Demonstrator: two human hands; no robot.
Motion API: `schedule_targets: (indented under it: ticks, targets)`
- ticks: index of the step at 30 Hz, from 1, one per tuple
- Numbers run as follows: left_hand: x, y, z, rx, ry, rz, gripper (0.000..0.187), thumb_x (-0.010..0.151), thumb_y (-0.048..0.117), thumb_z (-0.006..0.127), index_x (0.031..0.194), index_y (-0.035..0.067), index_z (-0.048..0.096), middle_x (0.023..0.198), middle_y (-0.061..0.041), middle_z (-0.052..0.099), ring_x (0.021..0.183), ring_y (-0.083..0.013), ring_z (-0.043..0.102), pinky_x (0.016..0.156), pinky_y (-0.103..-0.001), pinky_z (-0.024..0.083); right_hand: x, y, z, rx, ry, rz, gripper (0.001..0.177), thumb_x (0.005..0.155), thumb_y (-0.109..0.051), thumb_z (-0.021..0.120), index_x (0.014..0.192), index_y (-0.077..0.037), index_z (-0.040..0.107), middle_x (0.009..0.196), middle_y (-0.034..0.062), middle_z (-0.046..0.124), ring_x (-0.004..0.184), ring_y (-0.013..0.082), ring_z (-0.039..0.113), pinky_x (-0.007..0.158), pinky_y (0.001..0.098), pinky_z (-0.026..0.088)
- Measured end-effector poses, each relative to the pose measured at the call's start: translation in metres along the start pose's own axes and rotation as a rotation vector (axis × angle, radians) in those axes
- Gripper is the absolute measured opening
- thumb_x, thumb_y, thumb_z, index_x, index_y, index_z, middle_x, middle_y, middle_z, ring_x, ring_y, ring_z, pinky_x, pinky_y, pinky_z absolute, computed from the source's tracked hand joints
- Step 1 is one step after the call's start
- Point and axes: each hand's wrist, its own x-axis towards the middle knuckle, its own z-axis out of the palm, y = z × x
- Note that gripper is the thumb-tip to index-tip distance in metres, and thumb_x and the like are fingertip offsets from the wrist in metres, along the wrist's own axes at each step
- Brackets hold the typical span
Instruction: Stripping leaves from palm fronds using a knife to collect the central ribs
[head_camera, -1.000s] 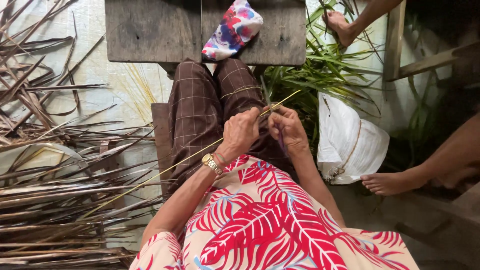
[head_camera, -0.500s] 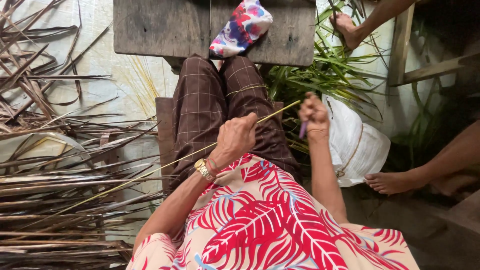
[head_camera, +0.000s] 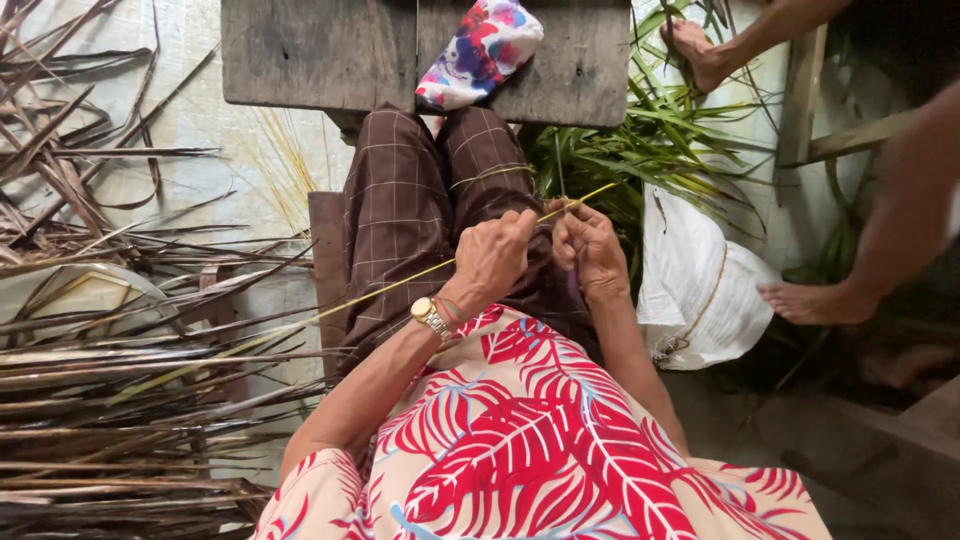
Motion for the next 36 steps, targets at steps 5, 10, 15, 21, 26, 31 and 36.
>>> schedule_targets:
  ticks: [5, 10, 15, 21, 26, 31, 36]
  targets:
    - [-0.011, -0.004, -0.005, -0.013, -0.019, 0.013, 0.006, 0.090, 0.014, 0.050, 0.093, 0.017, 0.055, 0.075, -0.007, 0.057, 0.062, -0.0375, 0.070, 0.055, -0.052, 0.058, 0.008, 0.006, -0.019, 0.070, -0.065, 0.009, 0.029, 0.097, -0.007, 0.064, 0.120, 0.010, 0.061, 0.067, 0.0113, 0.054, 0.042, 0.0143, 0.047, 0.030, 0.0282, 0.037]
    - [-0.022, -0.005, -0.024, -0.042, -0.070, 0.005, 0.006, 0.089, 0.013, 0.050, 0.093, 0.016, 0.054, 0.075, -0.007, 0.057, 0.063, -0.0377, 0.071, 0.055, -0.052, 0.058, 0.022, 0.014, -0.053, 0.118, -0.070, 0.010, 0.028, 0.098, -0.007, 0.063, 0.120, 0.010, 0.061, 0.068, 0.0087, 0.053, 0.043, 0.0124, 0.046, 0.031, 0.0259, 0.038]
    - [-0.037, -0.015, -0.035, -0.014, -0.065, 0.010, 0.011, 0.087, 0.013, 0.054, 0.096, 0.019, 0.054, 0.076, -0.004, 0.057, 0.064, -0.0344, 0.071, 0.054, -0.050, 0.056, 0.076, 0.029, -0.160, 0.355, -0.128, 0.093, 0.025, 0.104, -0.008, 0.056, 0.127, -0.005, 0.064, 0.079, 0.0053, 0.059, 0.057, 0.0138, 0.053, 0.045, 0.0258, 0.047]
    - [-0.015, -0.047, -0.089, 0.233, 0.408, 0.161, 0.006, 0.084, 0.010, 0.061, 0.083, 0.015, 0.061, 0.091, -0.010, 0.050, 0.089, -0.0347, 0.056, 0.075, -0.040, 0.045, 0.052, 0.003, -0.140, -0.218, 0.140, 0.041, 0.021, 0.104, -0.019, 0.066, 0.124, -0.011, 0.065, 0.084, 0.0030, 0.063, 0.060, 0.0156, 0.059, 0.044, 0.0289, 0.047]
    - [-0.007, -0.076, -0.158, 0.365, 0.631, 0.027, 0.011, 0.087, 0.011, 0.058, 0.088, 0.021, 0.062, 0.071, -0.002, 0.050, 0.066, -0.0282, 0.053, 0.064, -0.041, 0.042, 0.016, 0.010, -0.024, -0.316, 0.048, 0.018, 0.018, 0.099, -0.009, 0.066, 0.115, -0.008, 0.058, 0.077, 0.0106, 0.061, 0.051, 0.0165, 0.055, 0.040, 0.0271, 0.044]
    - [-0.033, -0.135, -0.205, -0.002, 0.678, -0.116, 0.007, 0.103, 0.016, 0.061, 0.105, 0.012, 0.067, 0.060, 0.001, 0.059, 0.048, -0.0117, 0.054, 0.041, -0.028, 0.045, -0.004, 0.026, 0.029, -0.468, 0.046, -0.017, 0.023, 0.094, -0.007, 0.070, 0.110, -0.011, 0.054, 0.072, 0.0084, 0.062, 0.045, 0.0116, 0.052, 0.038, 0.0214, 0.041]
    - [-0.069, -0.179, -0.230, -0.759, 0.756, -0.457, 0.036, 0.098, 0.037, 0.054, 0.098, 0.007, 0.075, 0.076, -0.005, 0.081, 0.065, -0.0116, 0.080, 0.048, -0.019, 0.054, -0.013, 0.024, 0.048, -0.676, 0.054, -0.083, 0.024, 0.098, -0.014, 0.068, 0.117, -0.008, 0.056, 0.077, 0.0049, 0.063, 0.050, 0.0060, 0.052, 0.042, 0.0182, 0.039]
